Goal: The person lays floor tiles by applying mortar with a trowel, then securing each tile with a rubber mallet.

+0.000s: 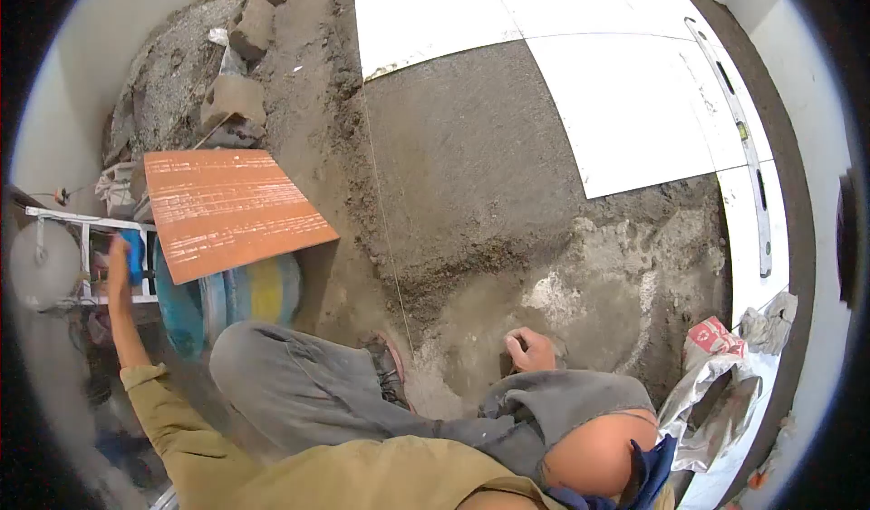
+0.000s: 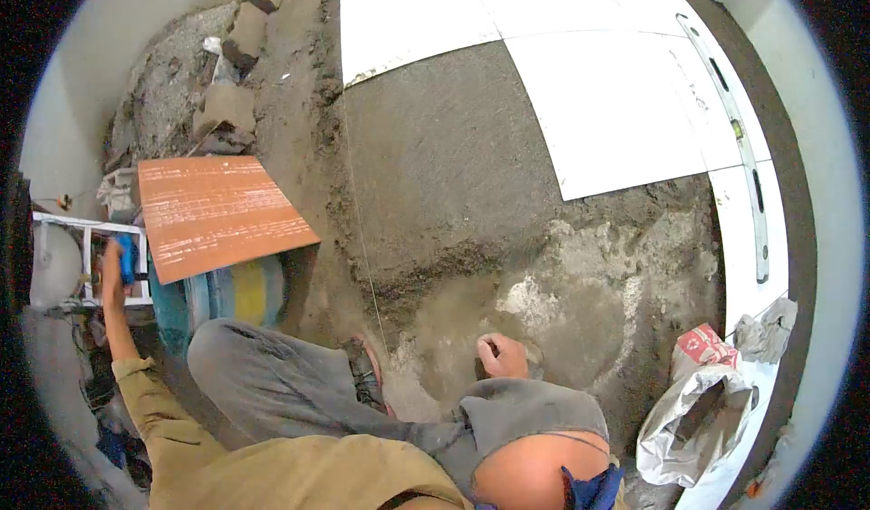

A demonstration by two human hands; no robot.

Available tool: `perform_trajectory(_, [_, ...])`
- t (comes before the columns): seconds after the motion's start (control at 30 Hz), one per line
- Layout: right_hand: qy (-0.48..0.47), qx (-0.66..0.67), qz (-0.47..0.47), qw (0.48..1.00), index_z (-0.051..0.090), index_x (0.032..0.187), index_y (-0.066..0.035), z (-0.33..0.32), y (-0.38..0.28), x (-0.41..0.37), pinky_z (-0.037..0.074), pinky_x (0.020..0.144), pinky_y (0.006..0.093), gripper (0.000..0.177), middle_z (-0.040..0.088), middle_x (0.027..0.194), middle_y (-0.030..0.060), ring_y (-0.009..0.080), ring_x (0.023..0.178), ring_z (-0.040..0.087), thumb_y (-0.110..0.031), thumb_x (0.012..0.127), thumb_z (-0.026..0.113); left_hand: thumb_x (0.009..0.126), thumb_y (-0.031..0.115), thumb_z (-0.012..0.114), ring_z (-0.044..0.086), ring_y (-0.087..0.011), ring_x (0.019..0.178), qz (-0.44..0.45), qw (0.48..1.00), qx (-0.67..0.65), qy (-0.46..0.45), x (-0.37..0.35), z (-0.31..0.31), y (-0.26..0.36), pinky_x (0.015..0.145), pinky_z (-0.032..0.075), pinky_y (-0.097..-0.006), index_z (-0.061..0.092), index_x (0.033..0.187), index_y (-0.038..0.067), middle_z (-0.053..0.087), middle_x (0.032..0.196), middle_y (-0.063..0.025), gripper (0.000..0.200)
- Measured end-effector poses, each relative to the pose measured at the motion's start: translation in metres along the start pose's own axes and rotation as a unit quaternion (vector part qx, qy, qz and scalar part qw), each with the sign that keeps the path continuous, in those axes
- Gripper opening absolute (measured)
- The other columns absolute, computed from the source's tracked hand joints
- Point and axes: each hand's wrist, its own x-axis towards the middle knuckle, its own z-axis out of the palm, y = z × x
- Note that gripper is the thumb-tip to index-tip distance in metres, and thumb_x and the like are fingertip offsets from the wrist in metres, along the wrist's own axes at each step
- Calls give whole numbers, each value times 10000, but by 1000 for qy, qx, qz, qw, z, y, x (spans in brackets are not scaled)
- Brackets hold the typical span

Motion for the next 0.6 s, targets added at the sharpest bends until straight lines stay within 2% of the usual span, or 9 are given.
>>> perform_trajectory(0.03, [-4, -7, 3, 1000, 662, 870, -24, -1, 1, 0, 462, 571, 279, 169, 623, 644, 57, 97, 589, 563, -190, 850, 641, 908, 375, 443, 455, -109, 668, -55, 996, 58, -31, 9, -13, -50, 614, 378, -254, 587, 875, 122, 524, 780, 7, 293])
perform_trajectory(0.1, [-14, -12, 8, 1000, 664, 881, -25, 1, 7, 3, 470, 592, 297, 184, 634, 677, 90, 140, 606, 586, -204, 846, 639, 927, 344, 431, 528, -143, 769, 6, 993, 108, -44, 79, -12, -188, 705, 422, -297, 629, 928, 59, 591, 826, -13, 347])
perform_trajectory(0.13, [-25, -11, 14, 1000, 665, 893, -27, 0, 9, 1, 478, 612, 314, 200, 645, 709, 123, 182, 623, 608, -219, 843, 637, 940, 369, 432, 571, -168, 876, -13, 999, 23, -26, 1, 60, -105, 806, 430, -302, 651, 1035, 36, 646, 961, -70, 409])
perform_trajectory(0.17, [-24, -20, 16, 999, 665, 893, -27, -3, 5, -1, 478, 612, 314, 200, 645, 709, 123, 182, 623, 608, -219, 843, 637, 951, 369, 445, 565, -174, 974, 208, 970, 74, -102, 33, 62, -156, 908, 412, -295, 591, 1191, 9, 620, 1150, -97, 457])
perform_trajectory(0.2, [-25, -23, 13, 999, 662, 893, -24, -3, 0, -1, 474, 609, 309, 198, 638, 699, 116, 169, 623, 602, -214, 847, 635, 947, 366, 451, 566, -174, 974, 78, 986, 109, -104, 46, 66, -208, 906, 417, -300, 592, 1184, 14, 619, 1145, -94, 447])
perform_trajectory(0.23, [-25, -23, 10, 999, 659, 893, -21, -4, -4, 0, 471, 605, 305, 195, 631, 689, 108, 156, 622, 596, -210, 851, 634, 943, 362, 458, 568, -175, 974, 22, 987, 123, -99, 39, 77, -218, 903, 423, -304, 592, 1178, 19, 618, 1139, -91, 437])
perform_trajectory(0.27, [-45, 4, 63, 997, 652, 898, -17, -5, -5, -1, 462, 597, 299, 193, 620, 680, 97, 146, 626, 587, -204, 857, 633, 939, 359, 464, 570, -175, 974, 1, 987, 129, -98, 34, 84, -228, 900, 429, -308, 593, 1172, 24, 618, 1134, -89, 427])
perform_trajectory(0.47, [-2, -32, 23, 999, 660, 885, -36, -2, -1, -4, 470, 608, 270, 200, 656, 697, 44, 95, 643, 589, -233, 876, 625, 916, 337, 500, 579, -176, 972, -64, 988, 108, -90, 21, 87, -255, 885, 463, -333, 596, 1133, 55, 613, 1104, -73, 369])
perform_trajectory(0.6, [15, -3, -36, 999, 643, 869, -7, 3, 19, -1, 461, 575, 263, 169, 625, 661, 27, 90, 619, 579, -176, 873, 626, 901, 323, 524, 585, -177, 971, -104, 990, -64, -71, 28, 40, -247, 874, 486, -350, 598, 1108, 75, 609, 1084, -62, 331])
